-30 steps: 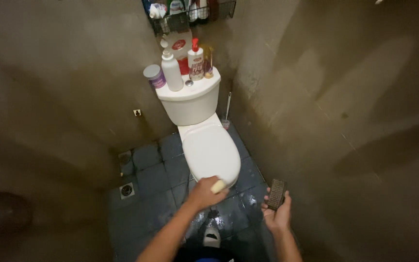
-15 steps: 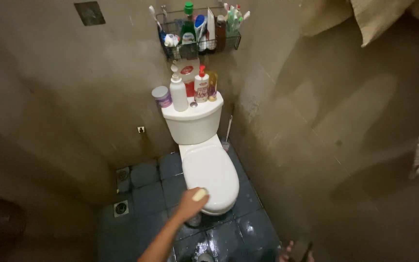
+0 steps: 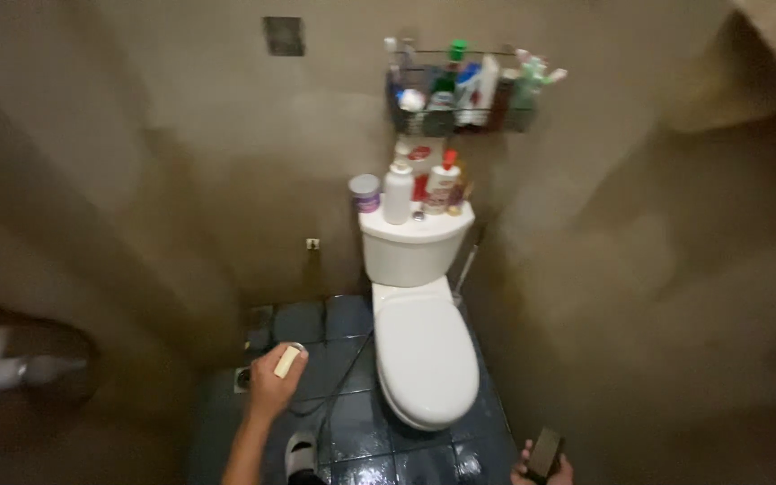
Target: The person scrubs the inside of a toilet bowl with a toilet brush, then uses a handheld bidet sprayer to rinse the bowl and the brush. The person closes the toilet lid and continues rinsing the brush and the floor area around the toilet.
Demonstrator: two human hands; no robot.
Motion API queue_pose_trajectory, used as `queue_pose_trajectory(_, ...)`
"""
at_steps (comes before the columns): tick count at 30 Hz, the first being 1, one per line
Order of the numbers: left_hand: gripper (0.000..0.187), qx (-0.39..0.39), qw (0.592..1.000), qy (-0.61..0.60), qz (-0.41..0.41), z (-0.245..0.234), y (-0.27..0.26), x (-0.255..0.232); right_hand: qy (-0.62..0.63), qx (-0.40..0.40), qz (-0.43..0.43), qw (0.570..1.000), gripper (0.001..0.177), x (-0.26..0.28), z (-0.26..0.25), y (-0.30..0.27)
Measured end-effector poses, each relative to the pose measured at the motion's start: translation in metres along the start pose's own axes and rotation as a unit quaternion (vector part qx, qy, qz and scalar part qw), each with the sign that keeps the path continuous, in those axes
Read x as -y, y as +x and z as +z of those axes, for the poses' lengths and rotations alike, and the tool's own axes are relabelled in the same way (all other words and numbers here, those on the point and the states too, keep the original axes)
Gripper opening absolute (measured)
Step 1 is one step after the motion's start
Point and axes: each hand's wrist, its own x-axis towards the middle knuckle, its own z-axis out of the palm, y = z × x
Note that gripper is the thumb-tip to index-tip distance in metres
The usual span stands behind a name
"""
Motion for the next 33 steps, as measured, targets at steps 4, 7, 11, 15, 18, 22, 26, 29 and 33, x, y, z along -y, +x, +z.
queue_pose_trajectory(4,0.020,-0.034,0.998,0.042,-0.033,-0.038,0.008,0.023,-0.042,0.025,-0.009,0.999,0.063,-0.020,0.096,-0.027)
queue_pose_trajectory(7,0.019,-0.011,0.999,-0.011,-0.028,-0.060,0.024,0.058,-0.116,0.108,-0.034,0.987,0.057,-0.040,0.128,0.007)
queue_pose_trajectory(11,0.021,-0.004,0.997,-0.051,-0.065,-0.074,0.048,0.100,-0.108,0.018,0.026,0.994,0.067,-0.084,0.205,-0.018)
queue_pose_trajectory(15,0.019,0.034,0.995,-0.043,-0.081,-0.083,0.077,0.125,-0.169,0.175,-0.015,0.970,0.034,-0.160,0.288,-0.041)
queue_pose_trajectory(18,0.034,0.048,0.994,-0.020,-0.091,-0.107,0.086,0.095,-0.216,0.211,0.011,0.953,0.025,-0.223,0.356,-0.079)
queue_pose_trajectory(22,0.057,0.006,0.993,-0.054,-0.108,-0.096,0.096,0.152,-0.226,0.334,0.084,0.911,0.047,-0.297,0.445,-0.132)
queue_pose_trajectory(26,0.041,-0.047,0.997,0.004,-0.064,-0.089,0.103,0.189,-0.308,0.282,0.082,0.905,0.051,-0.357,0.504,-0.169)
queue_pose_trajectory(29,0.052,0.002,0.989,-0.039,-0.140,-0.116,0.122,0.135,-0.326,0.343,0.067,0.878,0.049,-0.397,0.520,-0.152)
queue_pose_trajectory(33,0.025,-0.105,0.980,0.087,0.142,-0.096,0.127,0.212,-0.359,0.285,0.079,0.885,0.049,-0.429,0.537,-0.143)
